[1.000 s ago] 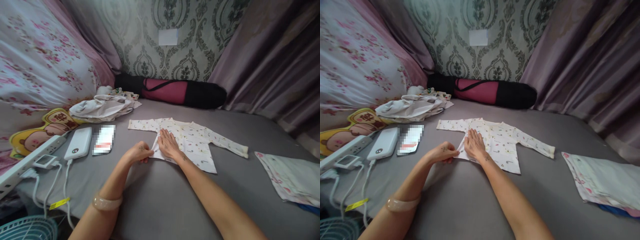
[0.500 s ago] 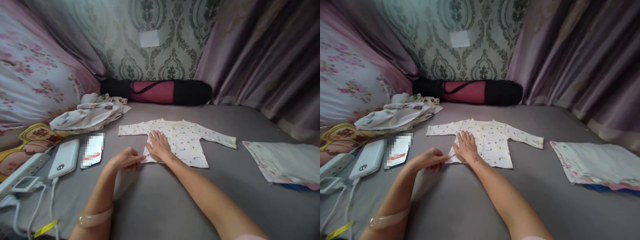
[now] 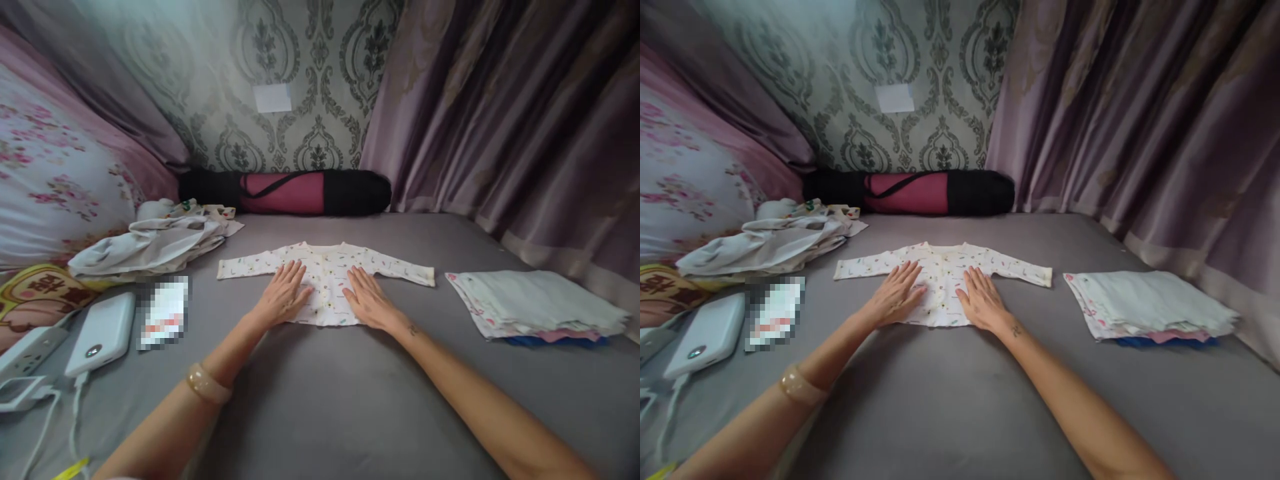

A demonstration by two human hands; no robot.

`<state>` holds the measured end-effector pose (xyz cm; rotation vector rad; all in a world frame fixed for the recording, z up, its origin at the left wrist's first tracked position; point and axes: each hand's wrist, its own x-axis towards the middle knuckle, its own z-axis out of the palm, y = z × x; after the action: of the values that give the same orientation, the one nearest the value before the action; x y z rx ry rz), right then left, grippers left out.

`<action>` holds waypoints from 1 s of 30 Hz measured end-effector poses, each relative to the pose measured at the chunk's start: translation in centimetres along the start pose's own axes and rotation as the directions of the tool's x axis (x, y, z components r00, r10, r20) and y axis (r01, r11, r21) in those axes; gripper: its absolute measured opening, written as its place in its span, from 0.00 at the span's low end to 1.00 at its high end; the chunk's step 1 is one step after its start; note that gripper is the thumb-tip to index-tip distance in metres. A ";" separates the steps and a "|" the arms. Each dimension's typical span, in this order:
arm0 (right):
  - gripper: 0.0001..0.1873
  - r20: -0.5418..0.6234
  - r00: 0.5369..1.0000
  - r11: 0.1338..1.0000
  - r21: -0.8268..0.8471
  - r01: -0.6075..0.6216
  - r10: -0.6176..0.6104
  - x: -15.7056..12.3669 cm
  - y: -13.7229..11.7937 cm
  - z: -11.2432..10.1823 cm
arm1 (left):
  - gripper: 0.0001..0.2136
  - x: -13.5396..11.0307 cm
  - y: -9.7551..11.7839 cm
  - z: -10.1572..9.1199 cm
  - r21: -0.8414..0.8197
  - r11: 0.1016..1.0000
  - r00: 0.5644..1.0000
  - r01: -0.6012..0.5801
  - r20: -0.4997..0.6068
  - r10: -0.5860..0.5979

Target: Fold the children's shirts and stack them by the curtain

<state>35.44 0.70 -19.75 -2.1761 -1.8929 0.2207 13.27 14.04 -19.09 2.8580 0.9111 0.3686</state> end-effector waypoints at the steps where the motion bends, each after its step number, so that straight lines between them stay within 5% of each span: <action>1: 0.37 -0.006 1.000 0.999 -0.030 0.010 -0.010 -0.4 0.3 0.3 | 0.31 0.1 0.1 0.8 0.040 0.999 0.999 0.018 0.030 -0.019; 4: 0.37 -0.019 0.999 0.995 -0.093 0.026 -0.028 -0.7 0.5 0.9 | 0.34 0.1 -0.5 2.2 0.102 0.993 0.991 0.060 0.115 -0.072; 8: 0.36 0.020 1.000 0.996 -0.093 0.014 -0.012 -0.5 0.0 0.5 | 0.36 0.6 -0.9 1.5 0.105 0.993 0.976 0.049 0.208 -0.070; 14: 0.31 -0.076 0.989 0.990 -0.079 0.118 -0.124 -1.2 -2.9 0.7 | 0.30 0.1 3.2 1.9 0.071 0.997 0.999 -0.020 0.043 0.017; 17: 0.30 0.020 0.990 0.990 -0.024 0.137 -0.136 -1.3 -3.5 1.0 | 0.30 -0.7 4.5 2.8 0.065 0.993 0.991 -0.095 0.102 0.088; 21: 0.31 0.037 0.993 0.994 0.009 0.111 -0.111 -1.1 -2.5 0.0 | 0.31 -0.1 4.2 2.0 0.046 0.989 0.971 -0.141 0.203 0.129; 25: 0.32 -0.137 0.987 0.993 -0.097 0.073 -0.086 -1.6 -1.0 0.1 | 0.28 0.4 4.0 1.5 0.082 0.993 0.996 -0.079 0.057 0.075; 30: 0.34 -0.014 0.998 0.997 -0.028 0.069 -0.069 -2.1 0.0 1.0 | 0.28 0.1 3.9 1.9 0.069 0.988 0.966 -0.142 0.227 0.123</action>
<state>34.91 -1.33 -20.81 -2.1197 -1.9703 0.1662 16.04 10.86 -20.18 2.9675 0.7136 0.0190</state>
